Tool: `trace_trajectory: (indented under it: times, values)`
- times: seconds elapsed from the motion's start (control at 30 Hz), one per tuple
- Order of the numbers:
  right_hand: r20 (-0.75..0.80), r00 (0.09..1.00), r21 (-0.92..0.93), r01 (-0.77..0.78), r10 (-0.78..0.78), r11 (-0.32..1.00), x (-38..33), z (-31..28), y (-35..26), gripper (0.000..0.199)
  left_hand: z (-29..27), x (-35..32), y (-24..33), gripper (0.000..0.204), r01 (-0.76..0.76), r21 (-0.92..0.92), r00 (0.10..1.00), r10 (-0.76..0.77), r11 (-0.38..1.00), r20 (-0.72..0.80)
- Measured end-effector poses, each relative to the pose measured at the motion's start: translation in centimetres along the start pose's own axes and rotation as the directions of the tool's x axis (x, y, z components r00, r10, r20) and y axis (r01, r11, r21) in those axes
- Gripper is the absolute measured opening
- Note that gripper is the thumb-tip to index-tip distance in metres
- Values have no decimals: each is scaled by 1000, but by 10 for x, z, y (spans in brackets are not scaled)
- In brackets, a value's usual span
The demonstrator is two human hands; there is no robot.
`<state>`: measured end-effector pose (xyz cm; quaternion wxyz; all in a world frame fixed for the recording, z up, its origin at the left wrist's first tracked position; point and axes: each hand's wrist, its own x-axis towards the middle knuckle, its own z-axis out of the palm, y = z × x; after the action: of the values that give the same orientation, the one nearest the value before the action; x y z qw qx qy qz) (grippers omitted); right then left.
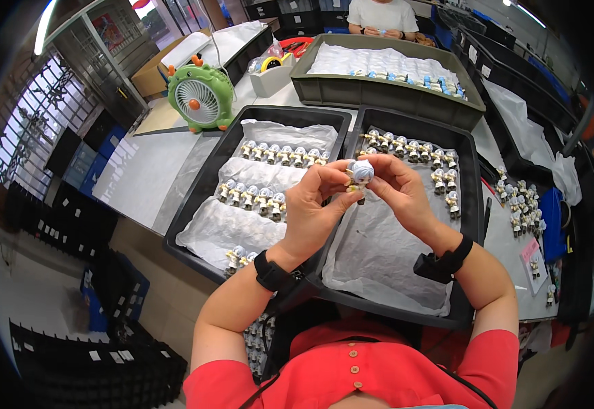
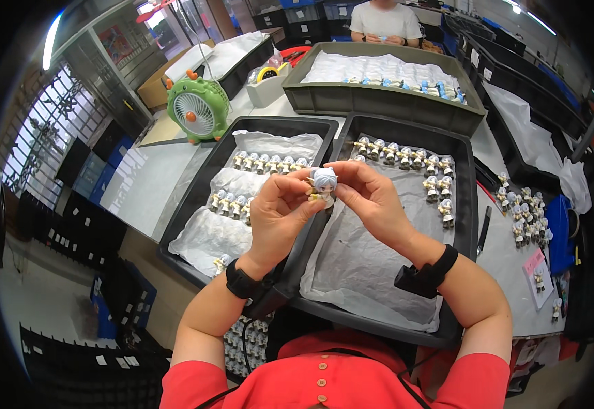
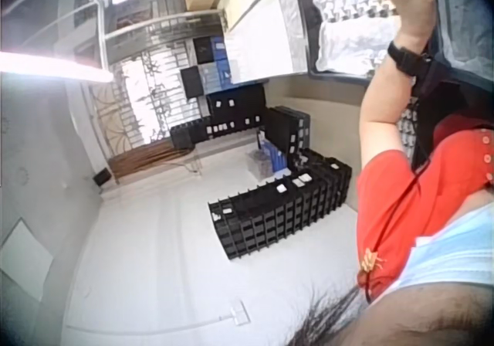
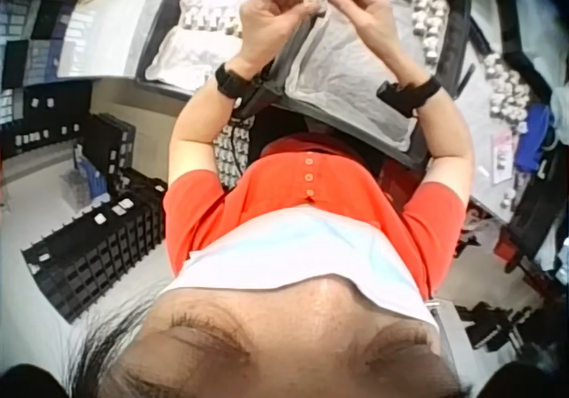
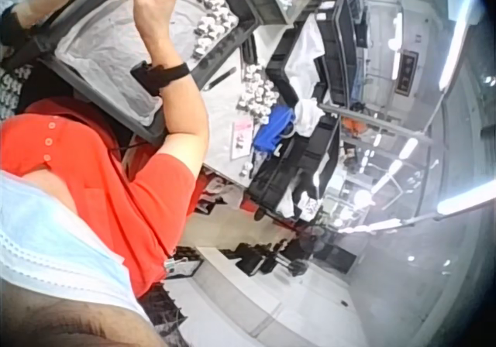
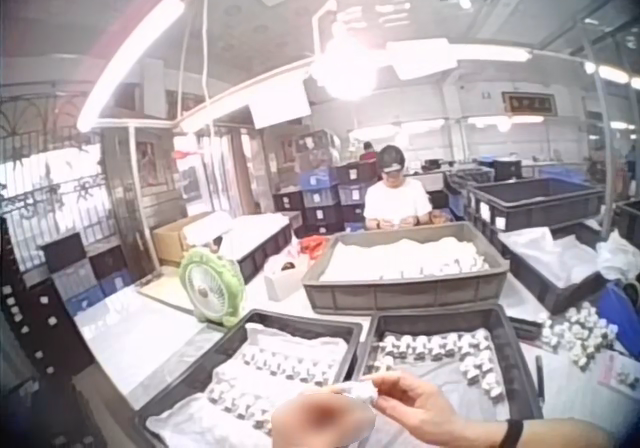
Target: The person picks up small cylindrical objects from a tray and assembles them by hand. They use a small tool to adjust or secure components on the objects. The person places the finished items into a second tray lined with white paper.
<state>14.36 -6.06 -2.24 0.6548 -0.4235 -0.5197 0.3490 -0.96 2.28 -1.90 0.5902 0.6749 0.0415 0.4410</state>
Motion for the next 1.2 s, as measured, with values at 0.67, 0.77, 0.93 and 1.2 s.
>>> trace_trajectory:
  times: [0.67, 0.77, 0.93, 1.2]
  values:
    - [30, 993, 40, -115, 113, 993, 2, -3, 3, 33, -6, 5, -5, 23, 168, -236, 981, -185, 957, -55]
    - [42, 989, 50, -142, 140, 989, 3, -3, 3, 38, -7, 5, -6, 22, 189, -277, 975, -214, 942, -63]
    - [102, 989, 114, -114, 103, 987, 2, 0, 0, 51, -11, 4, -9, 18, 286, -353, 940, -332, 891, -77]
    - [103, 989, 87, -118, 109, 989, 1, 0, -3, 69, -9, 4, -7, 19, 351, -461, 911, -411, 815, -33]
